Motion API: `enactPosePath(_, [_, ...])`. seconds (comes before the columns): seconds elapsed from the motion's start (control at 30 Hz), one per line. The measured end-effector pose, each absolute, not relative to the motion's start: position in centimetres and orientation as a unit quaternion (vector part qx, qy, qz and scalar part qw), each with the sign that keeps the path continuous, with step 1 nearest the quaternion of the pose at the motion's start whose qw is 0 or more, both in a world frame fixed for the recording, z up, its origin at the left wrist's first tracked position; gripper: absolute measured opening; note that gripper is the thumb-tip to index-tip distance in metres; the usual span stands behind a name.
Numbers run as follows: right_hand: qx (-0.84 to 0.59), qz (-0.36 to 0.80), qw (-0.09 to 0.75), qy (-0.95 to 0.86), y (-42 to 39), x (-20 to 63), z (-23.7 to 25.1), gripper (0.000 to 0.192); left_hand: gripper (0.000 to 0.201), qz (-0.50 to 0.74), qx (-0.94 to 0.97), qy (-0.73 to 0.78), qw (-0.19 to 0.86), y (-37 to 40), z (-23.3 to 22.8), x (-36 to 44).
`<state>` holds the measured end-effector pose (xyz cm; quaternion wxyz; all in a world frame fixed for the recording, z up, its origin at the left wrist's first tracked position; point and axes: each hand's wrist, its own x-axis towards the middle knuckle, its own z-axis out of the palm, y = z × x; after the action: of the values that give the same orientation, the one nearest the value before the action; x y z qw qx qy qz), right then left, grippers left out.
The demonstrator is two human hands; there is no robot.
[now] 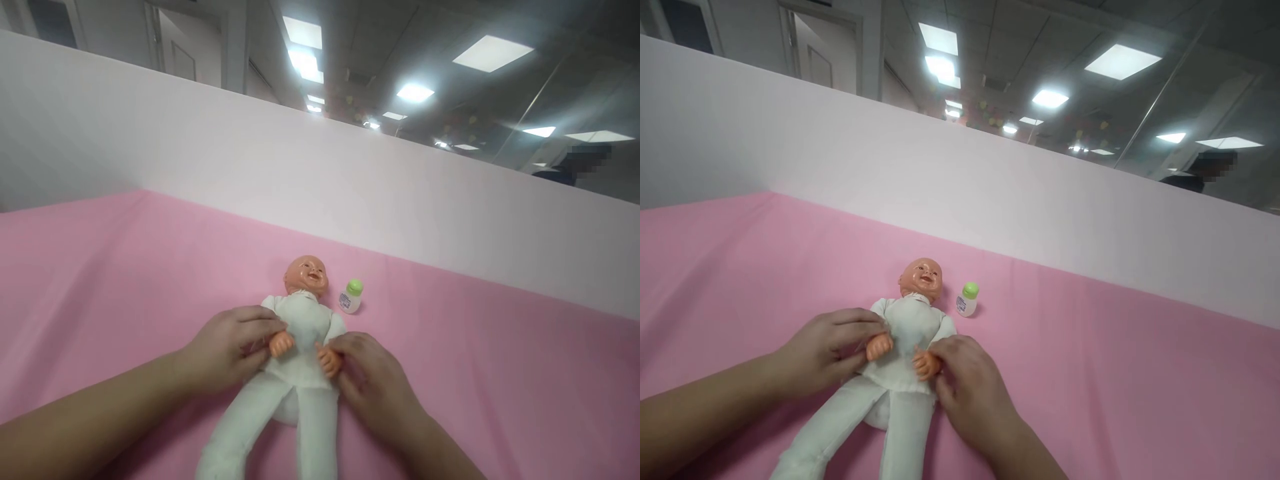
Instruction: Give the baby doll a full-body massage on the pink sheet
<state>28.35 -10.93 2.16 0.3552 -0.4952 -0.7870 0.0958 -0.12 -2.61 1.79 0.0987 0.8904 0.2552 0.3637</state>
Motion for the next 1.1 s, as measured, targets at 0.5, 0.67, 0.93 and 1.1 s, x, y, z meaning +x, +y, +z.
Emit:
enactPosePath(0.5, [-0.528, 0.102, 0.374, -0.756, -10.2, 28.9, 1.0, 0.035, 0.024, 0.372, 0.863, 0.299, 0.167, -2.1, 1.3, -0.4])
enactPosePath(0.67, [-0.603, 0.242, 0.568, -0.505, -8.3, 32.8, 0.3, 0.062, 0.034, 0.513, 0.617, 0.474, 0.363, 1.2, 0.3, -2.4])
enactPosePath(0.93, [-0.687, 0.359, 0.563, -0.286, -6.0, 37.5, -0.8, 0.071, 0.045, 0.409, 0.562, 0.646, 0.315, 5.3, -1.1, -5.5])
enactPosePath(1.1, [-0.717, 0.341, 0.516, -0.32, -6.1, 38.0, -0.8, 0.067, 0.037, 0.247, 0.703, 0.641, 0.186, 4.4, 0.8, -5.9])
